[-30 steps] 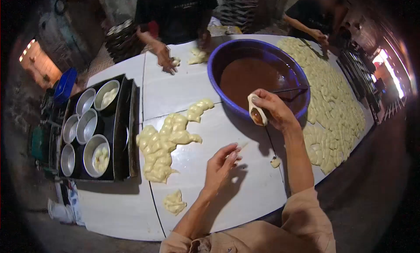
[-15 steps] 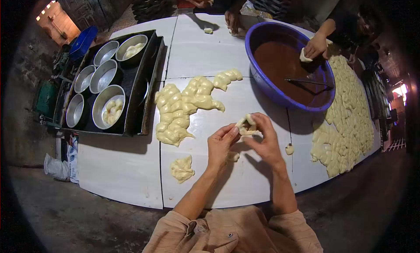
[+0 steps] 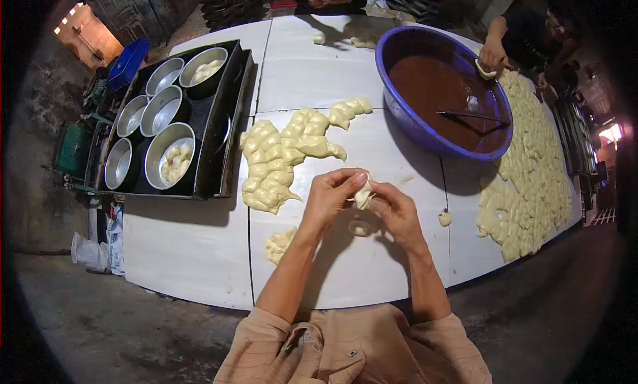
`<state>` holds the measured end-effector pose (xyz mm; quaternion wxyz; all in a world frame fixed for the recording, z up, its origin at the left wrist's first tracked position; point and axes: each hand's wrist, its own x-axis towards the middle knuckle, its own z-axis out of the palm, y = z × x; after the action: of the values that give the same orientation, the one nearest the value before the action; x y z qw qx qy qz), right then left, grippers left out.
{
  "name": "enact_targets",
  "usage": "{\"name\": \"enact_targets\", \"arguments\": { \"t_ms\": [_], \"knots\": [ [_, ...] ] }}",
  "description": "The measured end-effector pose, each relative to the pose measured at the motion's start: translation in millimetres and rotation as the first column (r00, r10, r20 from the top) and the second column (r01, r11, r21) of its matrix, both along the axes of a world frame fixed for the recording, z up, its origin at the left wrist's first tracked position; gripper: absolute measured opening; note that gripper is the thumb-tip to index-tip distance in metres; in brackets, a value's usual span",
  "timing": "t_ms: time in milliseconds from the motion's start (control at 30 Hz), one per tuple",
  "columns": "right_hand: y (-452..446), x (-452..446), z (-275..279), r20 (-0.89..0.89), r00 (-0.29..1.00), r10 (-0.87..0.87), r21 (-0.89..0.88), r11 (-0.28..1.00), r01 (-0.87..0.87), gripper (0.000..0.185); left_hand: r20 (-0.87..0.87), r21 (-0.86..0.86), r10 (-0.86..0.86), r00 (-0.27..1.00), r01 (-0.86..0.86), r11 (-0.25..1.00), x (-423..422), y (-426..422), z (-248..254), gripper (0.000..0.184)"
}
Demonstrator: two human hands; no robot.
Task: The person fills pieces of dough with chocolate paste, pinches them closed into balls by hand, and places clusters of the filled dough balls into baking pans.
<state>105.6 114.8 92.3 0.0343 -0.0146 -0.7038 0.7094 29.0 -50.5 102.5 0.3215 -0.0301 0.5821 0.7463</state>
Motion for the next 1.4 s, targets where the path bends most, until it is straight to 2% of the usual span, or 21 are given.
{"name": "enact_targets", "arguments": {
  "t_ms": [33, 133, 200, 267, 400, 433, 500, 600, 633, 667, 733, 767, 833, 933, 1033, 1133, 1167, 1200, 1267, 1333, 1400],
  "knots": [
    [2.3, 2.8, 8.3, -0.064, 0.995, 0.071, 0.188, 0.98, -0.058, 0.025, -0.049, -0.078, -0.035, 0.998, 0.031, 0.996, -1.3, -3.7, 9.7, 0.036],
    [1.6, -1.6, -3.5, -0.271, 0.962, -0.016, 0.209, 0.975, 0.076, 0.026, -0.058, 0.151, 0.036, 0.998, -0.027, 0.988, 15.6, 4.8, 6.3, 0.036],
    [-1.3, -6.6, -4.2, -0.409, 0.908, -0.09, 0.2, 0.962, 0.185, 0.016, -0.165, 0.128, 0.023, 0.986, -0.002, 0.992, 22.2, 7.0, 2.3, 0.036],
    [-5.7, -7.5, -7.6, -0.469, 0.868, -0.161, 0.238, 0.924, 0.3, 0.013, -0.128, 0.154, 0.047, 0.991, -0.027, 0.988, 23.6, 6.5, -1.9, 0.033],
    [-33.9, -15.7, -17.3, -0.426, 0.757, -0.495, -0.122, 0.861, 0.494, 0.016, -0.168, 0.188, 0.034, 0.985, -0.002, 0.982, 29.5, 8.8, -7.2, 0.028],
    [-27.0, -11.7, -24.9, -0.444, 0.784, -0.434, 0.071, 0.855, 0.513, 0.018, -0.175, 0.19, 0.035, 0.984, -0.001, 0.982, 31.4, 8.9, -12.7, 0.027],
    [-23.4, -13.0, -29.1, -0.493, 0.778, -0.389, 0.206, 0.816, 0.539, 0.016, -0.134, 0.237, 0.042, 0.99, -0.01, 0.972, 37.5, 10.3, -9.3, 0.028],
    [-15.1, -8.0, -26.3, -0.333, 0.876, -0.348, 0.32, 0.832, 0.453, 0.013, -0.213, -0.094, -0.122, 0.969, 0.104, 0.99, 43.1, 6.9, -2.9, 0.031],
    [-14.2, -6.1, -24.7, -0.261, 0.907, -0.331, 0.349, 0.844, 0.408, 0.012, -0.139, 0.017, -0.019, 0.99, 0.022, 1.0, 41.7, 8.2, -10.0, 0.033],
    [-13.6, -3.4, -23.6, -0.218, 0.922, -0.321, 0.343, 0.859, 0.38, 0.011, -0.093, -0.017, 0.03, 0.995, -0.032, 0.999, 40.3, 7.1, -8.1, 0.032],
    [-14.1, 0.6, -15.9, -0.138, 0.945, -0.296, 0.328, 0.887, 0.326, 0.011, -0.205, 0.036, 0.134, 0.969, -0.13, 0.991, 37.4, 6.9, -21.3, 0.028],
    [-14.2, 5.6, -0.8, -0.293, 0.941, -0.17, 0.358, 0.893, 0.273, 0.017, -0.196, -0.007, 0.07, 0.978, -0.072, 0.997, 34.1, 4.0, -22.3, 0.031],
    [-11.8, 21.2, 8.4, -0.238, 0.969, -0.06, 0.401, 0.903, 0.155, 0.021, -0.161, -0.098, -0.061, 0.985, 0.046, 0.994, 31.3, -6.5, -24.3, 0.04],
    [-5.4, 27.7, -2.5, -0.134, 0.989, -0.056, 0.392, 0.914, 0.105, 0.023, -0.029, -0.033, 0.021, 0.999, -0.022, 0.999, 40.8, -3.9, -14.5, 0.052],
    [-1.9, 24.8, -27.5, 0.148, 0.989, -0.028, 0.351, 0.936, -0.026, 0.023, -0.249, -0.226, 0.099, 0.964, -0.157, 0.961, 39.0, -37.3, -14.4, 0.061],
    [-12.2, 29.2, -23.5, 0.124, 0.986, -0.112, 0.545, 0.838, 0.027, 0.024, -0.344, -0.3, 0.204, 0.917, -0.313, 0.901, 43.1, -101.5, -19.8, 0.056],
    [-23.8, 29.4, -13.3, 0.112, 0.97, -0.215, 0.563, 0.818, 0.117, 0.022, -0.461, -0.456, 0.134, 0.877, -0.364, 0.812, 47.7, -124.8, -14.4, 0.049],
    [-28.4, 25.3, -14.1, -0.114, 0.968, -0.224, 0.599, 0.762, 0.247, 0.018, -0.455, -0.537, 0.13, 0.881, -0.388, 0.749, 51.9, -144.3, -14.3, 0.044],
    [-42.0, 25.4, -3.4, -0.057, 0.977, -0.205, 0.571, 0.796, 0.2, 0.014, -0.457, -0.59, 0.116, 0.882, -0.398, 0.703, 65.6, -171.7, -16.9, 0.041],
    [-68.2, 19.6, 18.6, 0.115, 0.99, -0.076, 0.562, 0.827, -0.002, 0.014, -0.47, -0.548, 0.09, 0.878, -0.371, 0.75, 78.7, -184.5, -33.4, 0.04],
    [-91.2, 12.7, 8.1, 0.109, 0.986, 0.124, 0.575, 0.802, -0.164, 0.019, -0.512, -0.542, 0.015, 0.859, -0.336, 0.77, 86.5, -187.9, -53.0, 0.046]
  ]
}}
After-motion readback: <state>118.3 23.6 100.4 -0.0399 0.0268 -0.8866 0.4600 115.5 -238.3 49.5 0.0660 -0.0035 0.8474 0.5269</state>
